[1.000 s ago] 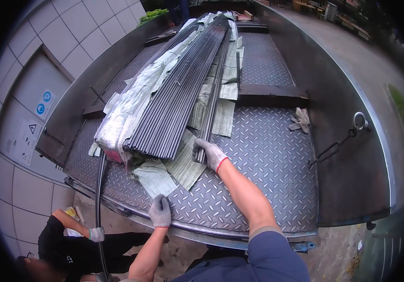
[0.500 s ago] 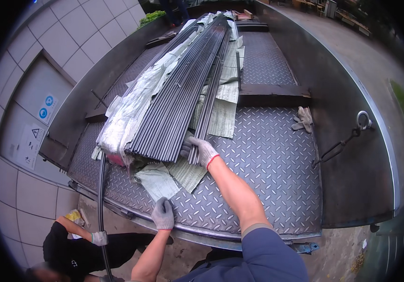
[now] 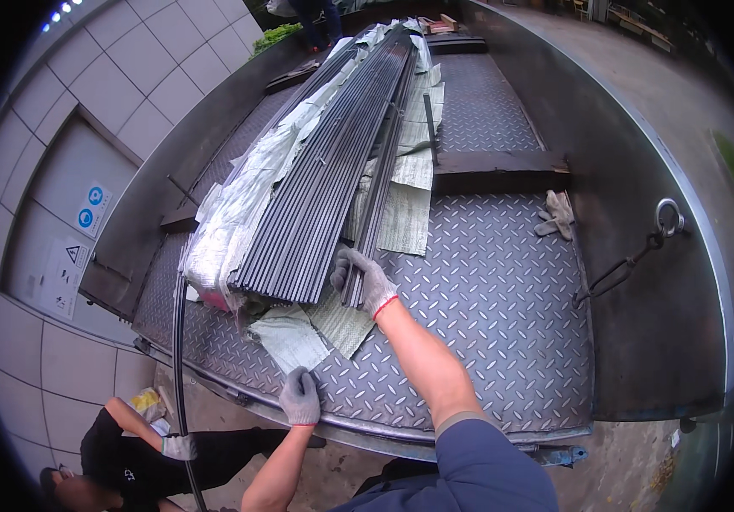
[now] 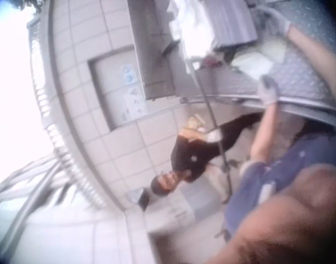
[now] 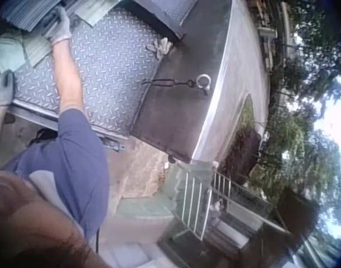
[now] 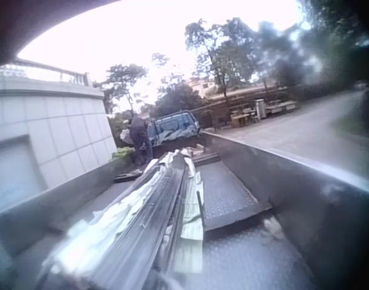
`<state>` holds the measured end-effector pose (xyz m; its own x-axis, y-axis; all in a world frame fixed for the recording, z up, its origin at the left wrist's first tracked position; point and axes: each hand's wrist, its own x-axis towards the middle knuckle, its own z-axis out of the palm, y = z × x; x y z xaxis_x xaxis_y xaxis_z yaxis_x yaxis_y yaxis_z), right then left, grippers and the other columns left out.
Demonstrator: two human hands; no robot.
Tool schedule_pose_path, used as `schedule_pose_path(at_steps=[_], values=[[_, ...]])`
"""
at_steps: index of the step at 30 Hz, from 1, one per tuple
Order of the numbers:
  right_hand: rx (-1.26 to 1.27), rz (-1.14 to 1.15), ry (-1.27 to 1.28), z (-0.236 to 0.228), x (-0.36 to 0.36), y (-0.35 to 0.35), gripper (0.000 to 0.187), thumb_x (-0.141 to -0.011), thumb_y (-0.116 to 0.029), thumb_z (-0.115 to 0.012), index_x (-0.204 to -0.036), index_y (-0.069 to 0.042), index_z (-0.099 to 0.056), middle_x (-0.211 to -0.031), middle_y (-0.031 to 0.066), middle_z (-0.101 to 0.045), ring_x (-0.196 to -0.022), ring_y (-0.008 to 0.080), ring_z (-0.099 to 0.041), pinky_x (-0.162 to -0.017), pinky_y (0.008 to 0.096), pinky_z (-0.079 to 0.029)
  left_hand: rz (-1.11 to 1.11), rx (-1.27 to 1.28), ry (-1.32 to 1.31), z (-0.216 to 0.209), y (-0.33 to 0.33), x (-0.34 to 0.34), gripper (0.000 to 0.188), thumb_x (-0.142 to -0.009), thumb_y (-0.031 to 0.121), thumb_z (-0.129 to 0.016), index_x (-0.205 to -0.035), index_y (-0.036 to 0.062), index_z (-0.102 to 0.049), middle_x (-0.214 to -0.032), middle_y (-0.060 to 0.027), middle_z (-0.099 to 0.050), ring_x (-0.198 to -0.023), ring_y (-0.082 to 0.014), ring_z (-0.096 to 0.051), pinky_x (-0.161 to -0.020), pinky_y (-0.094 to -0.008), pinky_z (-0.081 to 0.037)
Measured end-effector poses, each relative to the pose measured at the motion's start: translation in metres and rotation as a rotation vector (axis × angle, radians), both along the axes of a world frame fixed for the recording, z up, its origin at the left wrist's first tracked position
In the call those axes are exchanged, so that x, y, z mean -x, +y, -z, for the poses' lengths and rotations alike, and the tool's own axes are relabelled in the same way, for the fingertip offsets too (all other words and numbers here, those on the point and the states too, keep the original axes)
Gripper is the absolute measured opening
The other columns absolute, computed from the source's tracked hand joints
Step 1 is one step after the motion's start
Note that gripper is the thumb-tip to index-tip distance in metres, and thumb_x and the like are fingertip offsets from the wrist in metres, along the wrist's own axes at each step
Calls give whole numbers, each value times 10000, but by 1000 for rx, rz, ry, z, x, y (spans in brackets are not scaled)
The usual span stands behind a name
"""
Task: Moving large bundles of metal rods or fins from an indoor storage rack to the back of a truck bed.
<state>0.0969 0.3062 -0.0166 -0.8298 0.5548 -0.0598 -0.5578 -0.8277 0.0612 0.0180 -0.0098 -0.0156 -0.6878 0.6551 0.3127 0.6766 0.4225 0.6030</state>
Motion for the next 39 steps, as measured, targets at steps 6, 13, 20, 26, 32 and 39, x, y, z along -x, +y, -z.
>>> schedule_pose_path(at_steps=[6,13,20,26,32,39], values=[[15,-94,5,-3,1,4,188,-1059,-266,-593,-979,-96,-579,-775,-18,-559,-623,124,-557,-607,325,-555,11,10,7,2,-5,5,194,-970,175,-640,-1069,34,-728,-983,-188,-746,-895,-368,-735,-801,-424,-569],[-100,-34,-445,-27,10,4,293,-1017,-208,-579,-749,-152,-475,-610,-24,-487,-464,129,-486,-427,289,-458,12,-80,15,-4,-3,7,179,-958,195,-659,-1045,55,-730,-950,-192,-738,-884,-379,-729,-782,-441,-570],[-273,30,-739,-48,-21,-98,337,-963,-229,-603,-672,-173,-444,-574,-9,-443,-468,159,-446,-438,317,-362,-14,25,-38,-12,-12,5,214,-956,258,-640,-1048,88,-733,-933,-196,-737,-871,-394,-723,-751,-481,-566],[-392,-15,-890,-75,-44,-230,273,-969,-227,-593,-716,-154,-520,-611,16,-495,-525,179,-492,-489,334,-415,8,-37,-52,-5,-19,12,220,-965,289,-618,-1037,121,-741,-951,-197,-741,-896,-410,-719,-781,-495,-563],[-193,-53,-906,-76,-59,-330,247,-981,-230,-618,-767,-127,-552,-641,20,-517,-553,191,-521,-532,362,-469,209,60,-556,-16,-10,32,430,-945,445,-678,-1126,58,-723,-915,-148,-771,-856,-314,-747,-811,-437,-580],[-121,-134,-1135,-88,-68,-449,237,-895,-263,-707,-843,-38,-652,-724,81,-622,-605,236,-630,-578,393,-555,552,398,-1421,-75,14,-22,671,-897,529,-761,-1295,-2,-659,-1067,-132,-738,-820,-225,-711,-731,-347,-593]])
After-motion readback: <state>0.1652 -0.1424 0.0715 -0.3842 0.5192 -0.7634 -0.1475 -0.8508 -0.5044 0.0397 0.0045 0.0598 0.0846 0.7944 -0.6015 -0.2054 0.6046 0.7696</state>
